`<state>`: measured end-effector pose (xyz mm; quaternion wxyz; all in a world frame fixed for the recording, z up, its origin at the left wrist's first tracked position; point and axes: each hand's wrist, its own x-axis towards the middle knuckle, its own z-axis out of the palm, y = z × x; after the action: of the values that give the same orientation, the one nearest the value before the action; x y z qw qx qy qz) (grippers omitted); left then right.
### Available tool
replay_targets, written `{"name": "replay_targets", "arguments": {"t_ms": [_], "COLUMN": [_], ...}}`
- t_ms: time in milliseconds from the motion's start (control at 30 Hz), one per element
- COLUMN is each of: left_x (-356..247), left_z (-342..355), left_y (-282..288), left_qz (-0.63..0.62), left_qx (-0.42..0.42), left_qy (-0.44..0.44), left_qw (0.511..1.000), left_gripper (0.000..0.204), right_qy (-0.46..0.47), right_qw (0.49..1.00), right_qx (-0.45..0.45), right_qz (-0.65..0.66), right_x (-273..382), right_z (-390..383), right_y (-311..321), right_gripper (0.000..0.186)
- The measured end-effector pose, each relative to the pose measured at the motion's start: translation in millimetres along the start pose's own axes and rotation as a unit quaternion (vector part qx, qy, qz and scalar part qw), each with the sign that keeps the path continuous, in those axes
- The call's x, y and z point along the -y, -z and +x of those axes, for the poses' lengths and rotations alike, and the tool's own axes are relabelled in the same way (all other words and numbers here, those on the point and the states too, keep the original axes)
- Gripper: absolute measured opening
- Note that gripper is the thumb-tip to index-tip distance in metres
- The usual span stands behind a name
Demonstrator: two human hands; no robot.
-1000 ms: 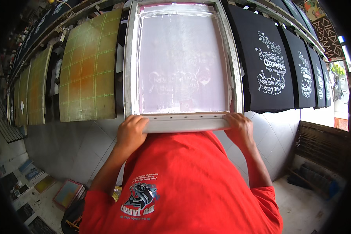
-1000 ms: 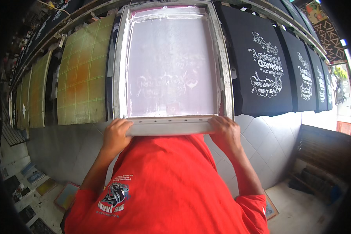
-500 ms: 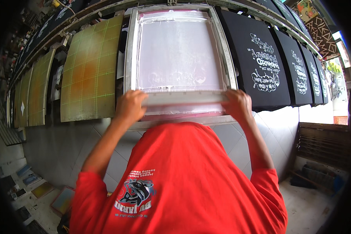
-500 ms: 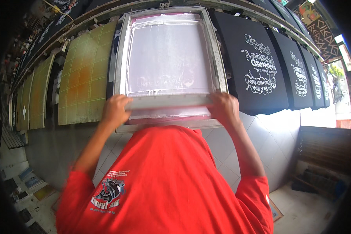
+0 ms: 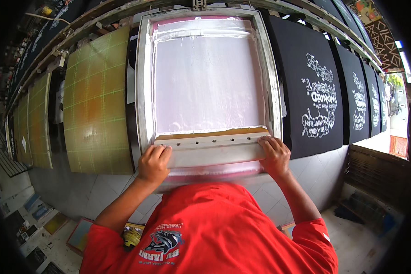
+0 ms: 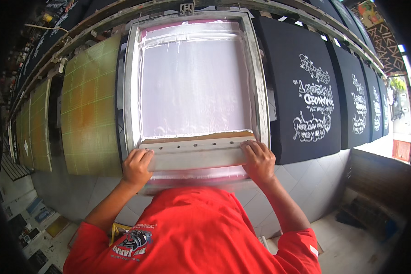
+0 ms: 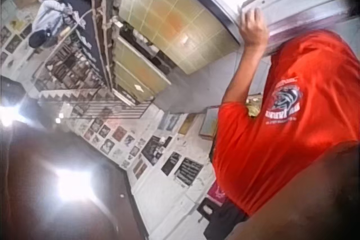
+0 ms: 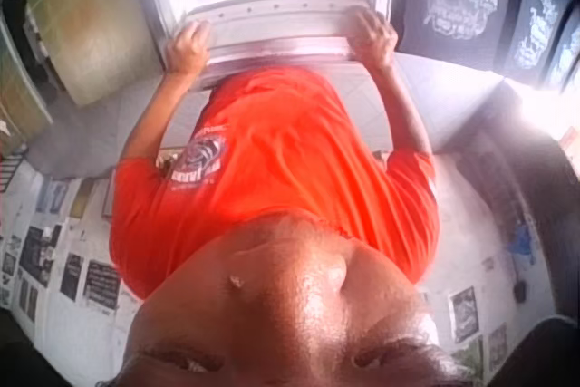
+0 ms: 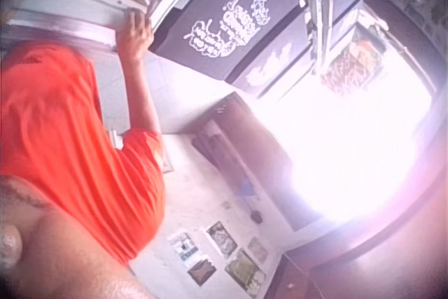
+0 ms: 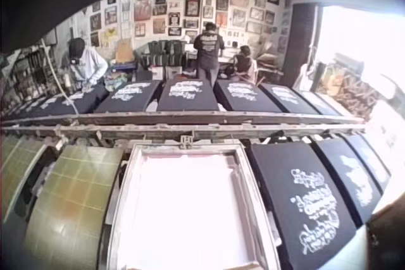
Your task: The person applies ink to a garment using a screen printing frame and a squeegee, then moves the frame to the next station and handles items near a gas cylinder.
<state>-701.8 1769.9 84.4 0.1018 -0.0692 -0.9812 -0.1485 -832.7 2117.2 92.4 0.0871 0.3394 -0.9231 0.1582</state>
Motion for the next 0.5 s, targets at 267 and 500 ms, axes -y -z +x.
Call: {"name": "replay_targets", "arguments": {"t_ms": [267, 500], "left_x": [82, 151], "left_z": [128, 268], "left_y": [-29, -30], "left_qz": [0.034, 0.055], "left_qx": [-0.026, -0.027], "left_qy": [-0.016, 0.014], "left_qw": [0.999, 0.998], "left_gripper": [0.04, 0.034], "right_qy": [0.021, 0.024], "right_qw": [0.999, 0.998], "right_qx": [-0.022, -0.009], "right_qz": [-0.013, -0.055], "right_x": [-65, -124], "right_z": [129, 267], "right_y": [-39, -69], "right_gripper": [0.029, 0.037]}}
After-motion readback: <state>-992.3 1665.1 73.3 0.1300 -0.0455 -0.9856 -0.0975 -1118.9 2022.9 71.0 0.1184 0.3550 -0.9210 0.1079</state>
